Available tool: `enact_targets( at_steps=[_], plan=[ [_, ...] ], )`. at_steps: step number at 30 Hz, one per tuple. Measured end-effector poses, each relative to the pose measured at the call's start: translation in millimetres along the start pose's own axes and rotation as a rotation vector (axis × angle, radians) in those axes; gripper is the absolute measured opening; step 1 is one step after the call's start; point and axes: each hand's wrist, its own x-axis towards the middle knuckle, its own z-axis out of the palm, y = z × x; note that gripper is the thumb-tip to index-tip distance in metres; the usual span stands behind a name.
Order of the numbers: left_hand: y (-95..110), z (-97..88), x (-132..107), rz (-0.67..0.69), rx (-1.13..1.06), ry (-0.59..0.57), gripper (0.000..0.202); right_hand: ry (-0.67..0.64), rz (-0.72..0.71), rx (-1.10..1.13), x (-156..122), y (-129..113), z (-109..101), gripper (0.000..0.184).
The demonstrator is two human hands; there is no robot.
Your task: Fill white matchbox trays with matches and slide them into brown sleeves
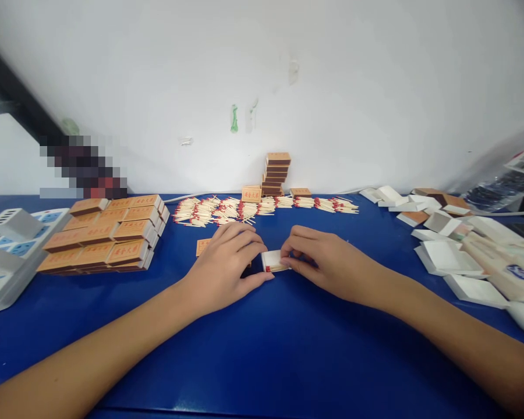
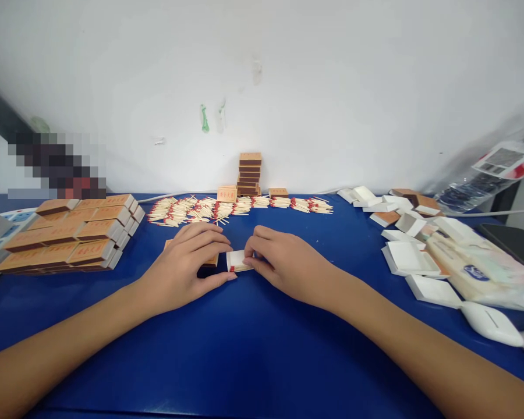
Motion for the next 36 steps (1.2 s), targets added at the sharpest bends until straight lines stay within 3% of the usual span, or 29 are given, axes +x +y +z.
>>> enact_targets(
  at_steps=[3,6,9,12,17,28,36],
  plan=[
    [-0.1,1.6,-1.3,-0.014,-0.028,-0.002,0.031,0.152,0.085,0.036,4.9,26.4,-9.1,0.015],
    [-0.6,2.9,-2.8,-0.002,-0.04,-0.004,0.029,0.336,0.298,-0.135,5.8,71.2,-23.6,0.017],
    [-0.9,3.1,-3.9,0.014,-0.04,-0.007,0.028,0.332,0.436,-0.242,1.4,111.1,-36.9,0.018],
    [-0.9,2.5,-4.2,0.019,-0.044,-0.008,0.028,0.253,0.451,-0.223,-3.2,130.2,-41.4,0.025],
    [-0.6,1.2,-3.8,0.02,-0.034,-0.009,0.027,0.191,0.435,-0.209,-4.1,134.2,-34.8,0.025],
    [-1.5,0.5,-3.1,0.007,-0.032,-0.021,0.025,0.201,0.414,-0.208,-2.5,136.4,-32.5,0.028],
    [-1.5,0.3,-3.4,0.003,-0.027,-0.026,0.026,0.057,0.45,-0.077,-4.3,127.1,-38.0,0.038]
  ],
)
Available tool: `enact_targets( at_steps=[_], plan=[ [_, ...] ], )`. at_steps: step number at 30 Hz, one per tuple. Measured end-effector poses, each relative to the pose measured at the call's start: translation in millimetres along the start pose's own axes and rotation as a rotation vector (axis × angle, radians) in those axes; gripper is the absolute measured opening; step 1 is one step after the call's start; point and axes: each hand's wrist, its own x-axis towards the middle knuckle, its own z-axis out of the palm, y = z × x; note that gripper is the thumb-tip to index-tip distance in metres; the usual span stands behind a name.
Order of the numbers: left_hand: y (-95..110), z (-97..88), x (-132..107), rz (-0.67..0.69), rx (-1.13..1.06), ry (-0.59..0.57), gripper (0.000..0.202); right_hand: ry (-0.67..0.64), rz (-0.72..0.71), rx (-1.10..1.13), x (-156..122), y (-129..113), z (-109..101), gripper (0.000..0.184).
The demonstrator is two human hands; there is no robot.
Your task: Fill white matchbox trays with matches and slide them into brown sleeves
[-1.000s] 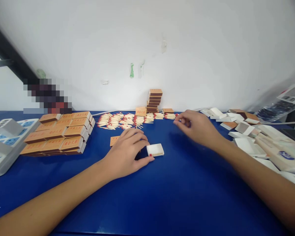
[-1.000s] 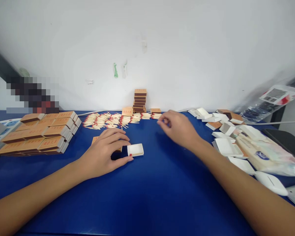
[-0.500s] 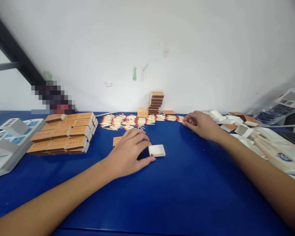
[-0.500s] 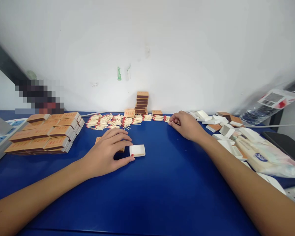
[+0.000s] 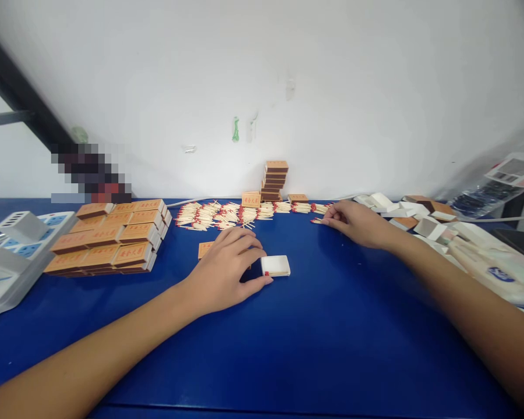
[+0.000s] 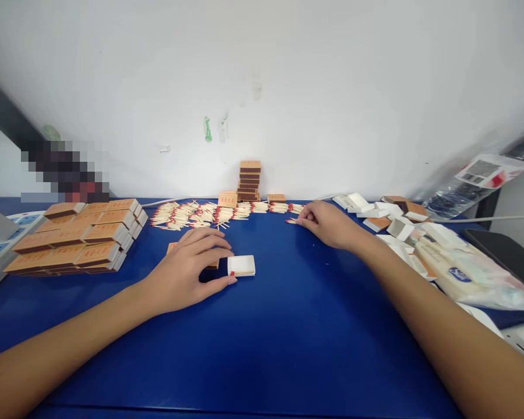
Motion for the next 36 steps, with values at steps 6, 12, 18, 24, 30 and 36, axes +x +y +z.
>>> enact_targets(
  at_steps=[6,12,18,24,30,36],
  plan=[
    [-0.7,-0.5,0.3,-0.004,-0.001,-0.003,0.025,-0.049,-0.06,0.003,-6.5,-10.4,-3.1,0.045],
    [-0.2,-0.8,0.9,0.003,0.003,-0.002,0.026,-0.019,-0.07,-0.046,-7.0,-9.2,-4.1,0.039],
    [0.7,-1.9,1.1,0.0,0.016,-0.003,0.026,-0.059,-0.078,-0.059,-4.3,-5.2,-6.1,0.037],
    [-0.9,-0.5,0.5,-0.004,0.012,-0.002,0.026,-0.058,-0.091,-0.07,-6.0,-9.1,-4.4,0.036],
    [-1.1,-0.6,1.5,-0.018,0.019,0.005,0.028,0.006,-0.258,0.007,-26.0,-58.9,-1.2,0.03],
    [1.1,-1.0,2.2,-0.019,0.021,0.025,0.028,-0.026,-0.381,0.064,-54.7,-117.2,15.4,0.014]
  ],
)
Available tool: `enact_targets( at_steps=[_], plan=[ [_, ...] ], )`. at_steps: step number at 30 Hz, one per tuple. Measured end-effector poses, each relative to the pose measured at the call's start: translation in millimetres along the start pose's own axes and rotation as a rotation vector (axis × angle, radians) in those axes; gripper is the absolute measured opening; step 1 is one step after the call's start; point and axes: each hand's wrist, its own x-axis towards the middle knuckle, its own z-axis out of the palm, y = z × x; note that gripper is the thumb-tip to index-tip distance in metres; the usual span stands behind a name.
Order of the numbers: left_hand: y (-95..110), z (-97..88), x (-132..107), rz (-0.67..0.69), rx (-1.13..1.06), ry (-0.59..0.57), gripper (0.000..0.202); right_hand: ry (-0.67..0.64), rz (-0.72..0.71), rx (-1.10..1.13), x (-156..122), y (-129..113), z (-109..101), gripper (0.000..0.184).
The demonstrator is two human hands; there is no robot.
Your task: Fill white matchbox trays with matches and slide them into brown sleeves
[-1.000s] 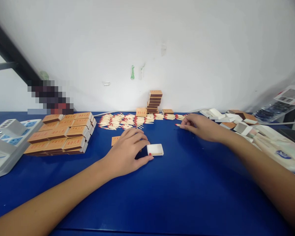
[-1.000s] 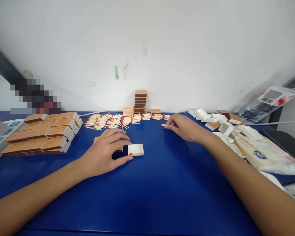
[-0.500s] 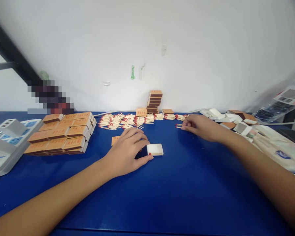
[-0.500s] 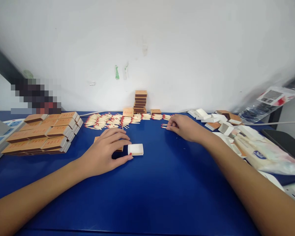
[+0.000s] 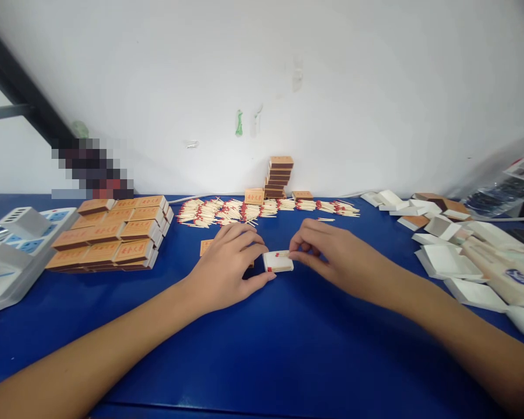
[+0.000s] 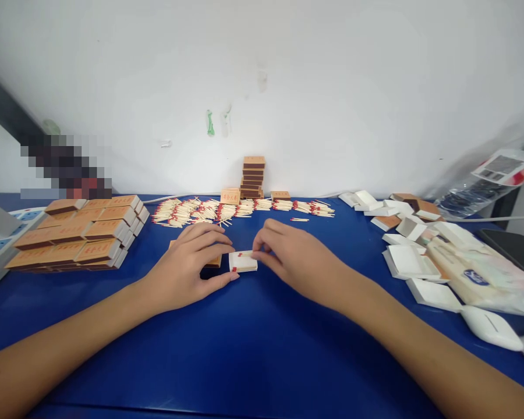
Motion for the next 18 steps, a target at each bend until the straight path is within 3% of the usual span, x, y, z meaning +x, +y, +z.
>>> enact_targets(
  at_steps=[4,7,12,15,18],
  plan=[
    [0.8,1.2,0.0,0.014,0.001,0.014,0.029,-0.035,-0.03,-0.037,-1.4,-11.9,10.9,0.012],
    [0.7,1.3,-0.1,0.013,-0.001,0.002,0.03,-0.044,-0.009,-0.007,1.0,0.7,4.6,0.013],
    [0.4,0.1,-0.7,0.011,0.001,-0.013,0.029,0.159,0.182,-0.137,5.1,71.0,-24.1,0.024],
    [0.6,-0.2,-0.9,0.012,0.007,-0.011,0.03,0.11,0.312,-0.173,4.5,113.4,-32.8,0.033],
    [0.4,0.1,-1.0,0.016,0.011,-0.015,0.029,0.003,0.359,-0.078,4.0,130.4,-30.7,0.038]
  ],
)
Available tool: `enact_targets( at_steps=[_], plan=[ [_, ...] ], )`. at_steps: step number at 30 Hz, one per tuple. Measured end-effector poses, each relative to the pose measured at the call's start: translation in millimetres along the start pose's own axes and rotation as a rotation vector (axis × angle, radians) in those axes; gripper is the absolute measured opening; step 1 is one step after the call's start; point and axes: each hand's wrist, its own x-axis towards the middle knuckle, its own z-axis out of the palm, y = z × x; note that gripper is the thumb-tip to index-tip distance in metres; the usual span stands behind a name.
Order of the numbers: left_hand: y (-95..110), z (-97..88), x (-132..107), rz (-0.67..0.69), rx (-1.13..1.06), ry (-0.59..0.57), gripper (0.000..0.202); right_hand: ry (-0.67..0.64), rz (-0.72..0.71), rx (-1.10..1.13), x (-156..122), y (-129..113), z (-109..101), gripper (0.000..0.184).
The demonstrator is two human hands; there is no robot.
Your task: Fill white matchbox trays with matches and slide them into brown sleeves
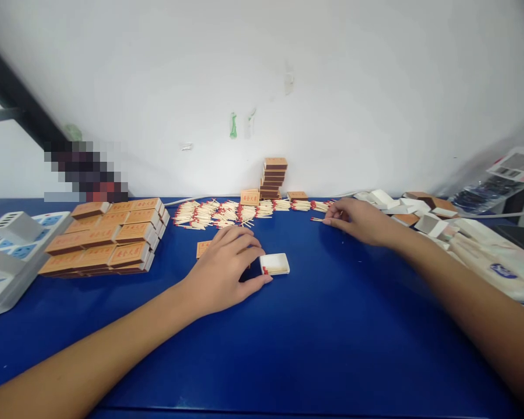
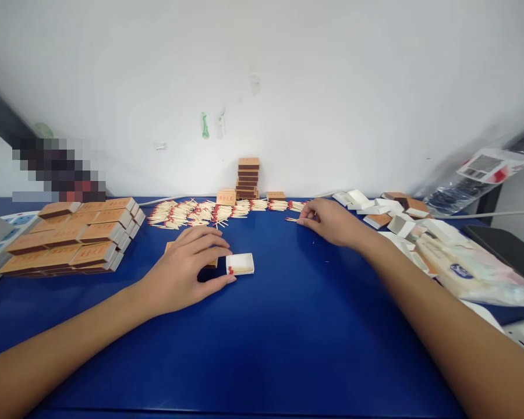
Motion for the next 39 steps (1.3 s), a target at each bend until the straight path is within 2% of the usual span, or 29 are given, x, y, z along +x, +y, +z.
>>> enact_targets(
  at_steps=[4,9,13,17,19,21,25,27,30,33,39],
  plan=[
    [-1.2,0.5,-0.7,0.001,-0.003,-0.004,0.029,-0.014,-0.047,0.003,-4.7,-14.9,5.1,0.03],
    [-1.4,1.5,-0.6,-0.015,0.006,-0.006,0.03,0.019,-0.25,0.02,-24.7,-65.3,11.1,0.023],
    [-0.5,1.7,-1.0,-0.018,0.001,-0.005,0.029,-0.003,-0.343,0.044,-45.5,-108.2,24.5,0.017],
    [-0.5,1.0,-1.1,-0.026,0.001,-0.011,0.031,-0.056,-0.364,0.016,-53.2,-127.3,30.8,0.016],
    [-0.8,0.7,-0.5,-0.027,-0.001,-0.013,0.031,-0.048,-0.355,0.072,-48.2,-122.0,25.3,0.018],
    [-1.1,0.5,0.0,-0.026,-0.001,-0.016,0.03,0.012,-0.319,0.102,-38.3,-104.7,14.0,0.021],
    [-1.2,0.7,0.2,-0.027,0.003,-0.023,0.03,0.121,-0.086,-0.09,-16.1,-41.2,-15.7,0.025],
    [-1.2,1.1,0.0,-0.024,0.003,-0.023,0.03,0.107,0.066,-0.18,-9.4,-7.4,-27.6,0.018],
    [-1.3,1.5,-0.4,-0.019,-0.002,-0.019,0.03,-0.005,0.164,-0.111,-5.8,26.8,-35.6,0.018],
    [-1.4,1.4,-0.8,-0.017,-0.004,-0.016,0.029,-0.048,0.163,-0.051,-5.0,38.9,-33.1,0.027],
    [-1.4,0.3,-1.2,-0.017,-0.005,-0.011,0.027,-0.029,0.138,-0.024,-2.9,42.4,-26.4,0.044]
  ],
)
